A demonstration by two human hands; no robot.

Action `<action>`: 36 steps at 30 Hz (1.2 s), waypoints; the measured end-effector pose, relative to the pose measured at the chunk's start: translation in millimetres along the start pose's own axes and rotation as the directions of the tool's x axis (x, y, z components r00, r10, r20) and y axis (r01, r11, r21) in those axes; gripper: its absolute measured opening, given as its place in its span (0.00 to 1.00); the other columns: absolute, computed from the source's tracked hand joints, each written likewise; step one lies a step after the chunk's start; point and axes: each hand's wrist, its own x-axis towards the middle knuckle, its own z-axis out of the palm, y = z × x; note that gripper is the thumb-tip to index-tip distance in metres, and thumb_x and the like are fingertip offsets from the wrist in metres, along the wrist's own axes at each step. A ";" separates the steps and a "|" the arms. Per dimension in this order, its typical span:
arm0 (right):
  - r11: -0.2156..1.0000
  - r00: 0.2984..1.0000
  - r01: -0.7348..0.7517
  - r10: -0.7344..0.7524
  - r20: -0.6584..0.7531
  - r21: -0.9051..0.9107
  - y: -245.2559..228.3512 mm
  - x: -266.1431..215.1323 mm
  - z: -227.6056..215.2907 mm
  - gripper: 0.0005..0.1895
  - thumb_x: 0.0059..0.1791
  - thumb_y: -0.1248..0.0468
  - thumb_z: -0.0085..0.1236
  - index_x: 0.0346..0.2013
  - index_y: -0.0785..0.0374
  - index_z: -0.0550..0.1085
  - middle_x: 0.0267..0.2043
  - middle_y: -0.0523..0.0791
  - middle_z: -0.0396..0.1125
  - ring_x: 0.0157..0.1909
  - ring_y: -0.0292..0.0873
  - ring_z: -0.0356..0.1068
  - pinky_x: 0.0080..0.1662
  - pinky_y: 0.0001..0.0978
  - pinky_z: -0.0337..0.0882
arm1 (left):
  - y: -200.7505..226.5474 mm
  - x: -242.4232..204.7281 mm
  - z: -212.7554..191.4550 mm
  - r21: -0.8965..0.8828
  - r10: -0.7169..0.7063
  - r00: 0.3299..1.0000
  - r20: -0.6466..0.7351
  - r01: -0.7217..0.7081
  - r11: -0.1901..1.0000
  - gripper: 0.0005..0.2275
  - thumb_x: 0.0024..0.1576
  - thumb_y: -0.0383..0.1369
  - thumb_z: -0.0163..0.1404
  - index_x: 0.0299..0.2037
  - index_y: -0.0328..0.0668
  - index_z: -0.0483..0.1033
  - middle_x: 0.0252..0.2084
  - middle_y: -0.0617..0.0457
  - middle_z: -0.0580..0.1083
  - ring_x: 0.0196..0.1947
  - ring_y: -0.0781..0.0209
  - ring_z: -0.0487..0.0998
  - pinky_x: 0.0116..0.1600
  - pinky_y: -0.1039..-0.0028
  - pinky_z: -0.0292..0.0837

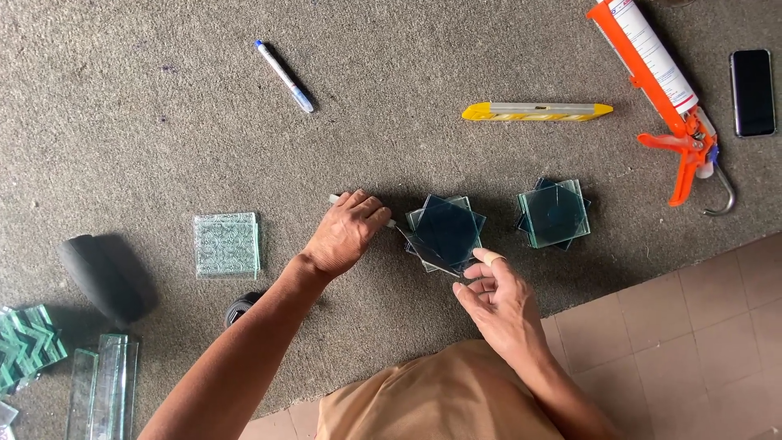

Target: Assembling small glass structures by applying sealant with a caulking gun and aligning glass panes using a level.

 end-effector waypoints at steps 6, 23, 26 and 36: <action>0.999 1.000 0.030 -0.030 -0.002 0.022 -1.1 -0.9 -0.1 0.34 0.49 0.54 0.71 0.69 0.57 0.73 0.49 0.43 0.80 0.40 0.36 0.81 0.44 0.26 0.84 | 0.1 -0.4 0.0 0.017 0.003 1.000 -0.008 -0.003 1.000 0.09 0.72 0.29 0.47 0.55 0.41 0.81 0.46 0.49 0.78 0.46 0.48 0.75 0.51 0.58 0.68; 0.870 0.989 0.076 -0.127 -0.072 -0.488 -32.9 18.8 -30.1 0.61 0.38 0.45 0.81 0.82 0.58 0.63 0.75 0.59 0.62 0.75 0.61 0.63 0.67 0.65 0.71 | -74.5 -17.9 -33.1 -0.102 -0.383 0.919 -0.092 0.374 0.922 0.05 0.67 0.34 0.59 0.50 0.47 0.84 0.37 0.48 0.81 0.41 0.43 0.85 0.52 0.56 0.81; 0.833 0.992 0.089 -0.123 -0.026 -0.546 -41.3 27.7 -26.7 0.66 0.37 0.42 0.82 0.83 0.59 0.60 0.76 0.59 0.60 0.76 0.62 0.60 0.69 0.66 0.68 | -76.1 -14.0 -37.4 -0.060 -0.422 0.904 -0.065 0.419 0.906 0.08 0.63 0.35 0.63 0.50 0.49 0.85 0.37 0.49 0.81 0.42 0.44 0.85 0.52 0.56 0.81; 0.794 0.995 0.095 -0.084 0.046 -0.601 -41.2 35.2 -25.3 0.72 0.35 0.40 0.84 0.84 0.61 0.56 0.79 0.59 0.56 0.82 0.64 0.54 0.74 0.67 0.62 | 45.6 42.3 -102.9 0.114 -0.392 0.919 0.052 0.384 0.916 0.37 0.55 0.40 0.71 0.75 0.40 0.69 0.69 0.35 0.71 0.72 0.37 0.70 0.74 0.50 0.67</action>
